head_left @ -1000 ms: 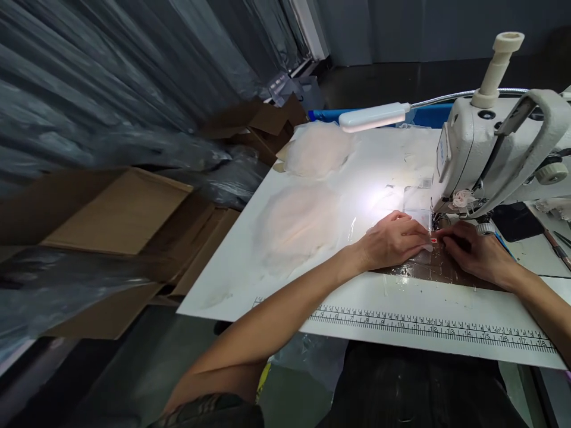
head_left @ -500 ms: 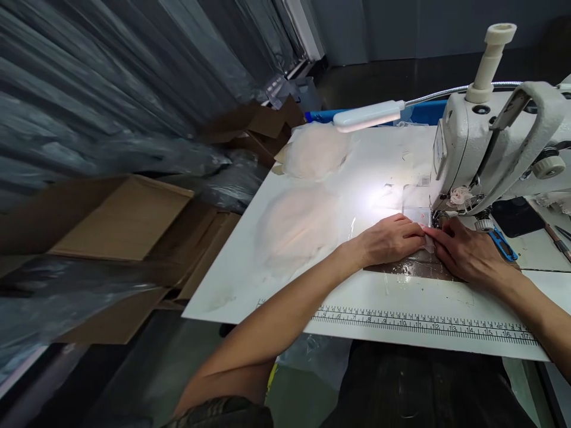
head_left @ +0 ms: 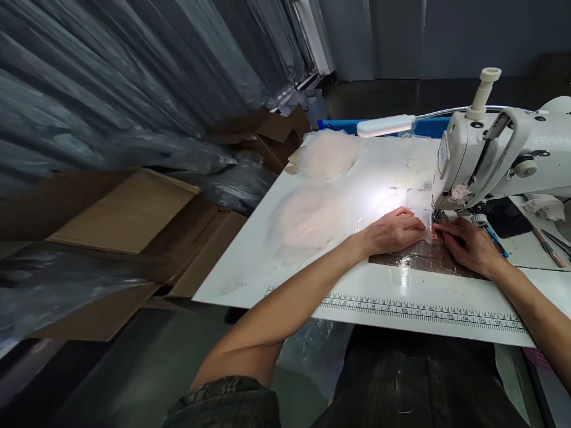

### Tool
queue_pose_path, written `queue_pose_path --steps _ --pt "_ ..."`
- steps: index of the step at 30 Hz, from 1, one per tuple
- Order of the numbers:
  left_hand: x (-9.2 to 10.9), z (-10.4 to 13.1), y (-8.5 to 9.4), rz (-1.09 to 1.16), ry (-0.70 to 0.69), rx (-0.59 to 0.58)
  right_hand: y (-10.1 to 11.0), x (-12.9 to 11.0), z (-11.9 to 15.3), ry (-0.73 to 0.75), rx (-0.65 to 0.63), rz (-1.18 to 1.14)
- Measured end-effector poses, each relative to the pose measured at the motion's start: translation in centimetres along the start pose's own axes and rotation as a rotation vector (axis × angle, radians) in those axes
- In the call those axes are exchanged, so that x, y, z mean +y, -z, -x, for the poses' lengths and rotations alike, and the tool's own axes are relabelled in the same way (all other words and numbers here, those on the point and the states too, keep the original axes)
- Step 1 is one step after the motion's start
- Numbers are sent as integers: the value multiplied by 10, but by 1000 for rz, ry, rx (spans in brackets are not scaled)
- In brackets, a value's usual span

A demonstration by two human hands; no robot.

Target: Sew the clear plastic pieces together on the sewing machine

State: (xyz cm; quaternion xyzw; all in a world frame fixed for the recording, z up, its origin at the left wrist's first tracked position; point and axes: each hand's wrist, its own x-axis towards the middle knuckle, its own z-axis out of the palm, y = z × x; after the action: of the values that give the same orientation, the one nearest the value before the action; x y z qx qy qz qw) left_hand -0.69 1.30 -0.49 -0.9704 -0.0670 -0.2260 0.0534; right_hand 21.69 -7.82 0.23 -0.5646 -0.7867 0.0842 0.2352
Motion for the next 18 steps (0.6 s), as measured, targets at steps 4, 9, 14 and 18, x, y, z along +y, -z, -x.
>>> queue_pose_path --steps 4,9,14,18 --pt "1 0 -1 43 -15 0 0 1 1 0 -16 47" --pt "1 0 -4 94 19 -3 -1 1 1 42 -55 131" --pt "4 0 0 138 23 25 0 -7 1 89 -120 306" --pt "7 -1 3 114 48 -24 0 -9 2 93 -129 307"
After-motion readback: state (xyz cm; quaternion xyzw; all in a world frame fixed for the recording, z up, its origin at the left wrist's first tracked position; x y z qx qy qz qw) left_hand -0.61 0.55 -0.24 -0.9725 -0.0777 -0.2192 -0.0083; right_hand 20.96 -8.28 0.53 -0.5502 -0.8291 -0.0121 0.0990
